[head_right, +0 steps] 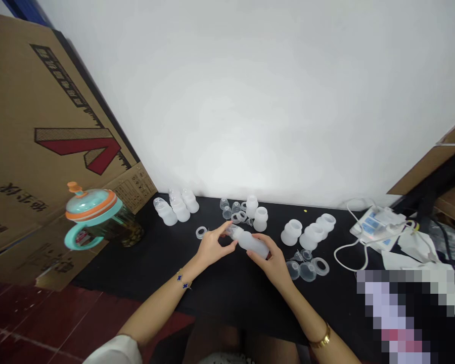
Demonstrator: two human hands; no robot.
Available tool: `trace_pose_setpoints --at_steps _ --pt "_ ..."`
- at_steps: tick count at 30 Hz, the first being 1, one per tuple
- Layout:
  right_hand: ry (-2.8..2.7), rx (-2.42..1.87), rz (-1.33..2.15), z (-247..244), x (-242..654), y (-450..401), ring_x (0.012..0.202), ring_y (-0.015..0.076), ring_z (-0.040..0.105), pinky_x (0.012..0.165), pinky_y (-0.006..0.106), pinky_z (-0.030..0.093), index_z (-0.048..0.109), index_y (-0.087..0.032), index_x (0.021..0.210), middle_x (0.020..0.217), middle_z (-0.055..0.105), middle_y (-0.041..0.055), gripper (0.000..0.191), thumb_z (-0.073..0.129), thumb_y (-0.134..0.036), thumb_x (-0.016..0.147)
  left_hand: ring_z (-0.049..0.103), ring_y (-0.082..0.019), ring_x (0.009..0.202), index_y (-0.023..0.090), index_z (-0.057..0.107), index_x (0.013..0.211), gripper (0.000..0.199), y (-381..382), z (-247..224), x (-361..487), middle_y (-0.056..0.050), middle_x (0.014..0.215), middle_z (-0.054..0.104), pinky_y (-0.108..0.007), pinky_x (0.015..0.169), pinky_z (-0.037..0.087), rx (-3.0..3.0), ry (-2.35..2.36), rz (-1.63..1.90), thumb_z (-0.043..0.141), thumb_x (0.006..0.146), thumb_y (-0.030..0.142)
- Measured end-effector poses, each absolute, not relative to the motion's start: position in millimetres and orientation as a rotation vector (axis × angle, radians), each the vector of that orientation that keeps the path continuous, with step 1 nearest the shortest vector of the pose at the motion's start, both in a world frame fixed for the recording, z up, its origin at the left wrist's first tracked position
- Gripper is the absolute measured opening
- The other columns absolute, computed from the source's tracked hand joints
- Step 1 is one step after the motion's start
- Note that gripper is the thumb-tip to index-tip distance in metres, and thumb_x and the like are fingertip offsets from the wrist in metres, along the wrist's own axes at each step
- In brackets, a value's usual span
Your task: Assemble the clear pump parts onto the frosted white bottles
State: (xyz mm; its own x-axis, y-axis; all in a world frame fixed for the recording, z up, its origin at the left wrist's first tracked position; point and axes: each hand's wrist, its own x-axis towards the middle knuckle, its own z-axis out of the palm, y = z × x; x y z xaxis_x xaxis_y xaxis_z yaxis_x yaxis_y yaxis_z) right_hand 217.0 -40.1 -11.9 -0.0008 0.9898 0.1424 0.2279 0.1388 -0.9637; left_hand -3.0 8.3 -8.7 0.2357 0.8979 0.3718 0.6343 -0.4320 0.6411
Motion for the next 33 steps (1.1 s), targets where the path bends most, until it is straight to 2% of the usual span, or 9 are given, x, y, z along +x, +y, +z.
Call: trace_pose_setpoints --at_steps 12,18,23,27,30,33 --pt "-1.439 -1.284 0.968 -12 218 -41 0.105 0.0302 0.064 0.08 0.035 0.055 0.068 -0.025 0.117 0.124 0.067 0.0078 0.047 0.076 -0.048 0.076 0.074 -0.021 0.088 0.026 0.057 0.134 0.063 9 -12 -4 -0.002 0.095 0.077 -0.032 0.083 0.058 2.135 1.413 1.031 0.074 0.074 0.037" --pt "-1.357 -1.259 1.091 -9 216 -41 0.101 0.0297 0.066 0.077 0.038 0.059 0.066 -0.024 0.119 0.122 0.067 0.008 0.054 0.079 -0.048 0.073 0.074 -0.022 0.087 0.025 0.058 0.133 0.061 8 -12 -3 -0.002 0.095 0.077 -0.033 0.082 0.059 2.137 1.412 1.06 0.073 0.074 0.036" --pt "-1.157 -1.201 1.315 -3 214 -40 0.093 0.0283 0.068 0.064 0.037 0.063 0.066 -0.024 0.122 0.119 0.068 0.0085 0.053 0.071 -0.054 0.079 0.072 -0.02 0.091 0.025 0.055 0.136 0.062 10 -13 -4 -0.003 0.11 0.074 -0.034 0.084 0.059 2.14 1.368 1.112 0.07 0.077 0.036" --pt "-1.047 -1.152 1.51 -2 215 -39 0.08 0.0255 0.072 0.058 0.034 0.061 0.066 -0.024 0.121 0.108 0.071 0.0091 0.047 0.064 -0.055 0.086 0.07 -0.02 0.099 0.026 0.05 0.14 0.064 9 -10 -4 -0.004 0.126 0.068 -0.033 0.085 0.06 2.161 1.283 1.151 0.068 0.079 0.034" --pt "-1.074 -1.164 1.475 -3 216 -39 0.082 0.0248 0.071 0.056 0.031 0.059 0.066 -0.025 0.12 0.108 0.071 0.0073 0.045 0.069 -0.051 0.083 0.067 -0.022 0.109 0.027 0.046 0.142 0.062 8 -6 -4 -0.005 0.135 0.062 -0.034 0.086 0.06 2.17 1.231 1.124 0.065 0.083 0.034" --pt "-1.183 -1.228 1.3 -6 216 -39 0.09 0.0271 0.068 0.055 0.03 0.058 0.066 -0.024 0.121 0.117 0.068 0.0073 0.052 0.075 -0.048 0.076 0.065 -0.023 0.112 0.028 0.044 0.143 0.062 8 -4 -4 -0.005 0.135 0.062 -0.036 0.087 0.059 2.165 1.226 1.071 0.064 0.085 0.038"
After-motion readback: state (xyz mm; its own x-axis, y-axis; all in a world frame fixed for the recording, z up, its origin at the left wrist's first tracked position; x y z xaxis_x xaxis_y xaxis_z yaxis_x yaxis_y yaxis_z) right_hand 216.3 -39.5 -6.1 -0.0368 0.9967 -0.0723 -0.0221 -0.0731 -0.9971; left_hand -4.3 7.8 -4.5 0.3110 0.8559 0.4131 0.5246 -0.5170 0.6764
